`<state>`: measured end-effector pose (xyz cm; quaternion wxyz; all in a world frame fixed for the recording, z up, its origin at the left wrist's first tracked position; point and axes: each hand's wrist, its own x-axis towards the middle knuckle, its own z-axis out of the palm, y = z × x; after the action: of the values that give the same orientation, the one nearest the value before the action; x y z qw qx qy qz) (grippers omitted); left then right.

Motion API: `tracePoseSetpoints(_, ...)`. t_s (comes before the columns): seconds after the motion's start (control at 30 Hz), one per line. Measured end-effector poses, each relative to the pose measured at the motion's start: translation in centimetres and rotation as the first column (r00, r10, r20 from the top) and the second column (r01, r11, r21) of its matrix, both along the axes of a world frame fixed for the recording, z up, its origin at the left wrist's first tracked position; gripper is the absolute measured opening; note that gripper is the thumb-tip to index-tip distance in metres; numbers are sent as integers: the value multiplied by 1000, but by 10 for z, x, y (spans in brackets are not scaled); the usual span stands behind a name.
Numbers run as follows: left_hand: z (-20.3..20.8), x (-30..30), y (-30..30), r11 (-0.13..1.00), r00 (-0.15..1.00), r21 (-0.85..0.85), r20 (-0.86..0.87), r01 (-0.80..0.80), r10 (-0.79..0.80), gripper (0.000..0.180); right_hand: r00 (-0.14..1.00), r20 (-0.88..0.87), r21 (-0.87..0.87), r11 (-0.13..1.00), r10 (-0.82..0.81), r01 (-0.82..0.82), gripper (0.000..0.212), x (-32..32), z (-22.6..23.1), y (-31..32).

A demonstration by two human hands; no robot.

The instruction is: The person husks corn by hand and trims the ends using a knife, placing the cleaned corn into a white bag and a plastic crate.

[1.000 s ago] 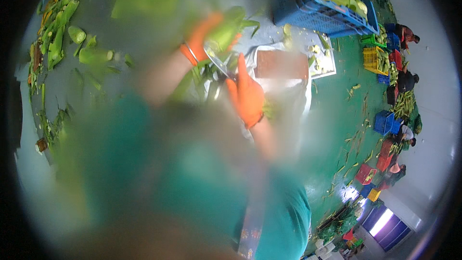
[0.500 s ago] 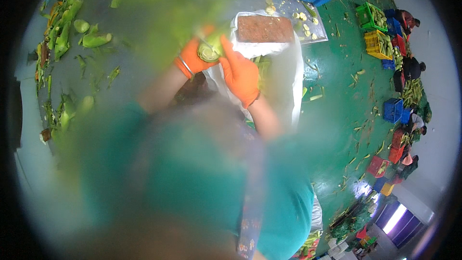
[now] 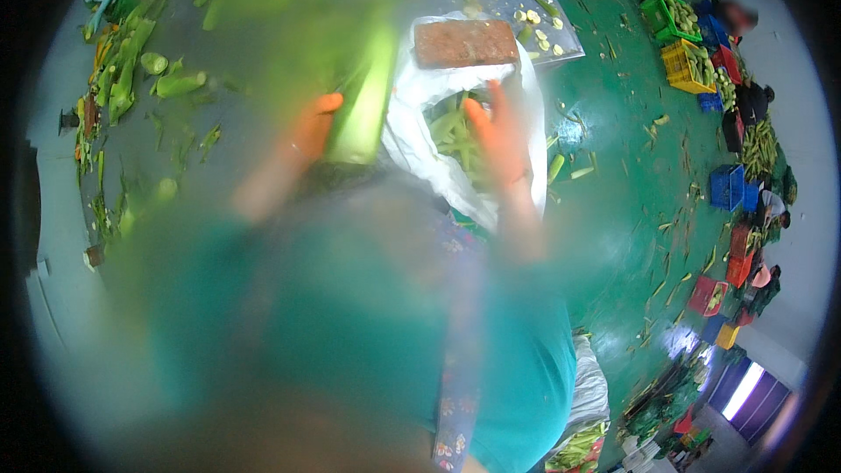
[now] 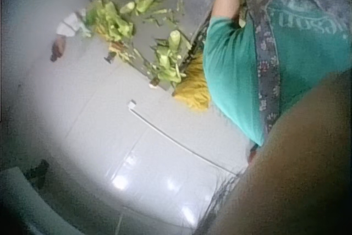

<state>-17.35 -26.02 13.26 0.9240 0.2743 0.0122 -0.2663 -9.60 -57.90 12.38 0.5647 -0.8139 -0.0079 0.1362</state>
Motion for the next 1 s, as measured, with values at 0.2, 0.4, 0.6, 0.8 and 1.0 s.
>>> tracePoseSetpoints(0.2, 26, 14, -45, 871, 995, 484, 11, 77, -95, 52, 956, -124, 331, 919, 267, -214, 51, -7, 16, 68)
tracePoseSetpoints(0.4, 9, 15, -41, 709, 983, 694, 2, 129, -181, 49, 921, -198, 420, 879, 334, -229, 39, -12, -8, 60)
tracePoseSetpoints(0.6, 3, 15, -36, 675, 977, 724, 5, 144, -214, 48, 941, -8, 138, 932, 339, -335, 33, -13, -18, 65)
tracePoseSetpoints(0.8, -22, 21, -27, 644, 959, 764, 149, 43, -240, 47, 926, -178, 437, 870, 332, -228, 30, -9, -21, 62)
tracePoseSetpoints(1.0, -16, 23, -21, 690, 977, 721, 91, 68, -191, 43, 944, -234, 498, 863, 234, -90, 27, -8, -22, 56)
